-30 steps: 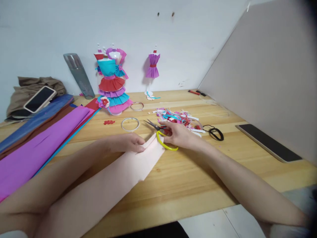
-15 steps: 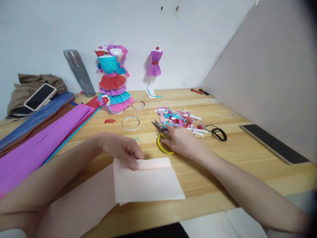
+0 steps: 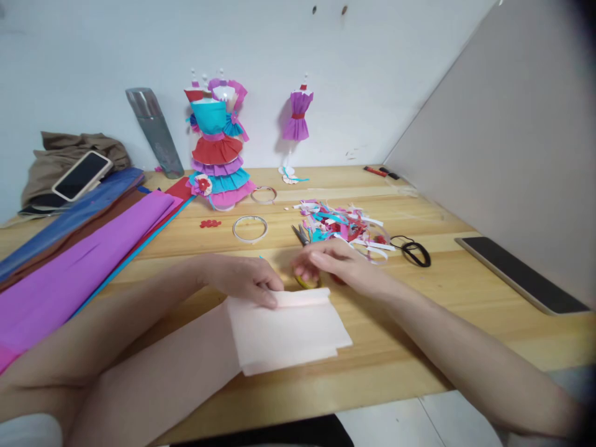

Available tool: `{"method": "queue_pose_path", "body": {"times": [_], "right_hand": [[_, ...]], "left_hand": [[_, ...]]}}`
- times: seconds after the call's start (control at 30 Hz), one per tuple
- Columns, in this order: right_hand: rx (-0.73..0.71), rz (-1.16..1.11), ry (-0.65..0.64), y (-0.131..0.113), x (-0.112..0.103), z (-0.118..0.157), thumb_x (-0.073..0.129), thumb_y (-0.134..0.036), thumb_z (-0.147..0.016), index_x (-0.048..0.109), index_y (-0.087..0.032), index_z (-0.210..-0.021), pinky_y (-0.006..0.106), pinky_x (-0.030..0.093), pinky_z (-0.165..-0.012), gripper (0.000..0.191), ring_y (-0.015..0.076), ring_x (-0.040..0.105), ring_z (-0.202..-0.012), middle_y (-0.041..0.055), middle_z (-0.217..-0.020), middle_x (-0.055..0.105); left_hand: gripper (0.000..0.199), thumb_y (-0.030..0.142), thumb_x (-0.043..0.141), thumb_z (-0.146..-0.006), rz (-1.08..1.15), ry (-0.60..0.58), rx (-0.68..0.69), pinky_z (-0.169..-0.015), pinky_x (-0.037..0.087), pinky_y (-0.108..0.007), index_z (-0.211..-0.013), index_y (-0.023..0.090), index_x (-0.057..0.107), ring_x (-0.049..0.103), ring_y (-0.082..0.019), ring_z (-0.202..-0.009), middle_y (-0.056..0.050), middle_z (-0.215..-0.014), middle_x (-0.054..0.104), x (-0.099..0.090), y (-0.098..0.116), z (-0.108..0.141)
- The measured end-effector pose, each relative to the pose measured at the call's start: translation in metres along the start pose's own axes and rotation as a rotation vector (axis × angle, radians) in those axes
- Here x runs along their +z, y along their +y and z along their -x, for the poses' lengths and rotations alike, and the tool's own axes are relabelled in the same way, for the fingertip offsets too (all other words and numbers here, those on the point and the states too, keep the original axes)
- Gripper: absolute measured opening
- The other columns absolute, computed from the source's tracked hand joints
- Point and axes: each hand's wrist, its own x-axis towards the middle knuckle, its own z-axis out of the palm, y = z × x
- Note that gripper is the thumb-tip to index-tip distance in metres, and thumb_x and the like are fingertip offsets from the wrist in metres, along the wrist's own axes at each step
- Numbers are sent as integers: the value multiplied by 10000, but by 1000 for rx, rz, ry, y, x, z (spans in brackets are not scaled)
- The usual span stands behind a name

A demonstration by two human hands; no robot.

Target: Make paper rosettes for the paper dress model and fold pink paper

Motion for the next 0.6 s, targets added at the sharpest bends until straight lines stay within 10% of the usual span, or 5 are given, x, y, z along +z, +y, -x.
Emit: {"method": "queue_pose_path", "body": {"times": [0.13, 0.3, 0.6], "right_hand": [[26, -63, -236, -10, -1, -4, 704, -552, -780, 751, -159, -886, 256, 470, -591, 410, 166, 639, -678, 31, -773, 708], [167, 47, -223, -11, -9, -17, 721, -387, -718, 702, -156, -737, 196, 331, -415, 232, 101, 502, -486, -22, -579, 580], [318, 108, -164, -11, -55, -28, 712, -413, -719, 615, -171, -719, 209, 307, -357, 261, 118, 507, -403, -12, -526, 559]], "left_hand": [[340, 455, 577, -773, -5, 215, -43, -450, 237, -235, -590, 194, 458, 352, -99, -502, 35, -529, 374, 3, -9, -7], [390, 559, 640, -747, 119, 318, -156, -470, 261, -237, -670, 185, 559, 420, -107, -507, 31, -554, 477, 1, -12, 2], [320, 311, 638, -711, 165, 394, -532, -603, 424, -254, -1006, 213, 713, 654, -228, -833, -7, -929, 723, 47, -27, 96]]}}
